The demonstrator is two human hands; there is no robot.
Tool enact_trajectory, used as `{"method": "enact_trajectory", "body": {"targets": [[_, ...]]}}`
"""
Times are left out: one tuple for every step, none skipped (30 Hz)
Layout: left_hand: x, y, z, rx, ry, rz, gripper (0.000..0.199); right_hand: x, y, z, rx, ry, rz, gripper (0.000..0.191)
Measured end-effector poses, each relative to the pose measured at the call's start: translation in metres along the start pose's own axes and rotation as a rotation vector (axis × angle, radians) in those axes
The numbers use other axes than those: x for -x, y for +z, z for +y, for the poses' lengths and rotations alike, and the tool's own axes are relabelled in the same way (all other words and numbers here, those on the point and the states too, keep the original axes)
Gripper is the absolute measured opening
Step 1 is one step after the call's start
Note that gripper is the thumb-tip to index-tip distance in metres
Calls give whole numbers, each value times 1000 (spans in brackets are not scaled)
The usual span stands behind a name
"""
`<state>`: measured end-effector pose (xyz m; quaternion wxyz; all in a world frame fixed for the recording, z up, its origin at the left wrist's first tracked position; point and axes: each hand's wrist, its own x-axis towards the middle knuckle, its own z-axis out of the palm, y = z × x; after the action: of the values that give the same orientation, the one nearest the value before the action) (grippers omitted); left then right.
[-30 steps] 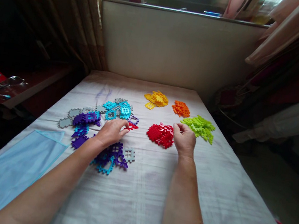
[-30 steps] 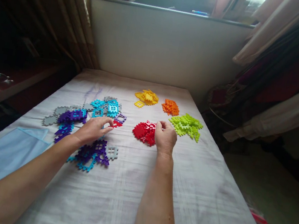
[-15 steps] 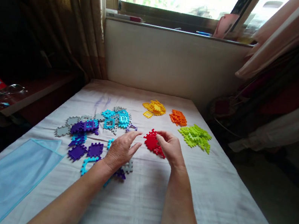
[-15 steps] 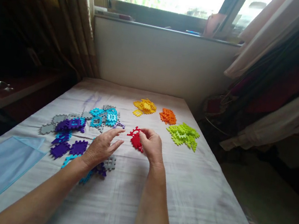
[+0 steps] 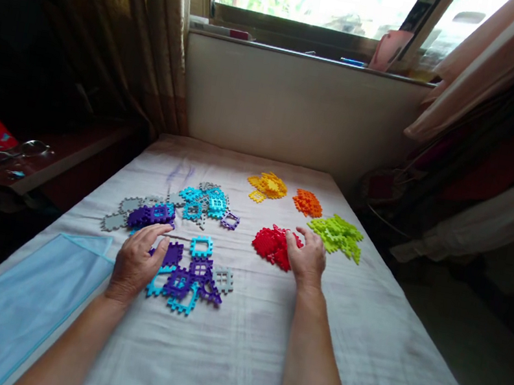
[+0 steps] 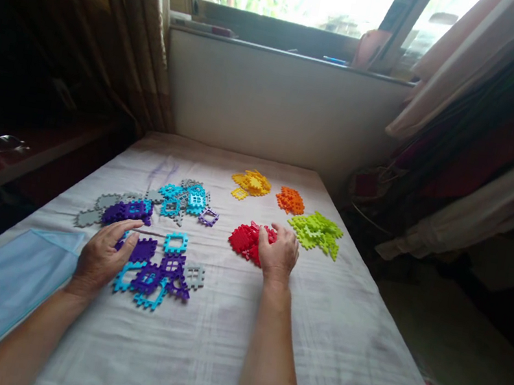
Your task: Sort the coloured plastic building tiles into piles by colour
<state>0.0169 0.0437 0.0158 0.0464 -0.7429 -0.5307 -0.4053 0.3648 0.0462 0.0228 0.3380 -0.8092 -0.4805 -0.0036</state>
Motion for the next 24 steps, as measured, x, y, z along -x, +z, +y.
{"method": "enact_trajectory", "body": {"targets": [[1, -1, -6, -2, -29, 16, 31, 6, 4, -2, 36, -67, 6, 47], [3, -1, -12, -1, -61, 28, 32, 13, 8, -4, 78, -133, -5, 53], [4, -1, -17, 3, -95, 34, 33, 21, 12, -6, 126, -194, -31, 60], [5, 0, -22, 8, -128, 37, 33, 27, 16, -7, 176, -243, -66, 66], [6, 2, -25, 15, -157, 35, 34, 33, 19, -9, 223, -277, -104, 72], [6, 3, -28, 23, -184, 31, 35, 37, 23, -10, 264, -297, -140, 75], [7, 4, -30, 32, -209, 26, 36, 39, 26, -11, 297, -304, -169, 75], [7, 6, -31, 40, -233, 23, 36, 38, 28, -12, 321, -304, -192, 74], [7, 7, -31, 46, -259, 21, 36, 36, 31, -12, 336, -302, -208, 72], [8, 8, -32, 49, -287, 18, 35, 32, 33, -13, 345, -298, -217, 69], [8, 8, -32, 49, -314, 15, 35, 26, 36, -14, 350, -294, -219, 67], [8, 9, -32, 48, -337, 12, 34, 20, 38, -15, 351, -289, -217, 65], [8, 9, -33, 47, -355, 9, 34, 13, 41, -15, 350, -284, -211, 64], [8, 10, -33, 47, -366, 7, 34, 6, 44, -16, 348, -279, -203, 64], [8, 10, -33, 48, -371, 7, 34, -1, 47, -16, 345, -273, -196, 64], [9, 10, -33, 51, -372, 9, 34, -8, 51, -17, 343, -268, -192, 64], [9, 11, -34, 56, -371, 13, 34, -14, 54, -17, 341, -261, -191, 65], [9, 11, -34, 60, -369, 18, 34, -21, 57, -17, 340, -253, -192, 65], [9, 11, -34, 65, -365, 24, 34, -27, 60, -17, 339, -242, -194, 65], [9, 11, -33, 70, -359, 29, 33, -33, 63, -17, 340, -230, -194, 65], [10, 11, -33, 74, -351, 33, 33, -38, 66, -17, 339, -220, -193, 65], [10, 11, -33, 79, -341, 36, 32, -44, 69, -17, 338, -212, -190, 65], [10, 11, -33, 83, -332, 38, 32, -48, 72, -17, 334, -204, -186, 65], [10, 11, -33, 85, -323, 38, 31, -53, 74, -17, 328, -197, -178, 65]]}}
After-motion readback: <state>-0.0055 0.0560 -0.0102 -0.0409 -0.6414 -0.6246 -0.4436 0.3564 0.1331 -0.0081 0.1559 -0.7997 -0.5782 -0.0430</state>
